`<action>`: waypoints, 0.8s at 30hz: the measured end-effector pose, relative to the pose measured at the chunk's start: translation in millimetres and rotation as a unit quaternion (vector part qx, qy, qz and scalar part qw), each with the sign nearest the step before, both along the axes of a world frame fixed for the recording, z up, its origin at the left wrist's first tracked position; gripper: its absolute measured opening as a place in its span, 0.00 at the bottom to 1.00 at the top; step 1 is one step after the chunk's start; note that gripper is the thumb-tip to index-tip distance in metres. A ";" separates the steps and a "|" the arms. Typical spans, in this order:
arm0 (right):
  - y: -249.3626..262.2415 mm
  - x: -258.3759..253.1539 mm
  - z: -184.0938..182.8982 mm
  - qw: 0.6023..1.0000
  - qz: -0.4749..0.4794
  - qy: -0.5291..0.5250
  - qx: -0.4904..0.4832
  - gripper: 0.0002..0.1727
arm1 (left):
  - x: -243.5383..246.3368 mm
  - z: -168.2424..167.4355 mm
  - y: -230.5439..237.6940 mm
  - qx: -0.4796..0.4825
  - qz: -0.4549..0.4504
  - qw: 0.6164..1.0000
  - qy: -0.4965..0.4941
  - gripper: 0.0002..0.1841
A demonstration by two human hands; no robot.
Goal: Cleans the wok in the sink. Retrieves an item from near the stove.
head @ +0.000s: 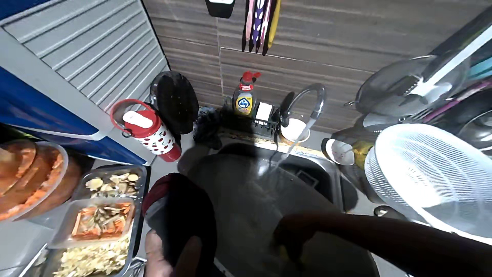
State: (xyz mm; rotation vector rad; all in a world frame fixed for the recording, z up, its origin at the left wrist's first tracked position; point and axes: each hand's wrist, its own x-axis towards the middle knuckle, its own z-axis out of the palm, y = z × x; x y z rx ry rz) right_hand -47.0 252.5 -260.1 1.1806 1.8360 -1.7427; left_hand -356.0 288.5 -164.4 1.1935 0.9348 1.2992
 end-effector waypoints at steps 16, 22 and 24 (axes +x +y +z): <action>180.3 -79.8 -65.4 0.836 -0.493 0.210 0.119 0.23 | -9.3 -1.9 -0.5 -0.019 0.007 0.998 0.060 0.44; 92.0 -112.3 41.6 0.888 -0.229 0.385 0.102 0.18 | -5.5 -2.8 -3.1 -0.033 0.034 0.997 0.063 0.48; 42.4 -87.6 57.9 0.918 -0.119 0.370 0.082 0.14 | -5.2 -2.1 -3.0 -0.034 0.031 0.998 0.052 0.48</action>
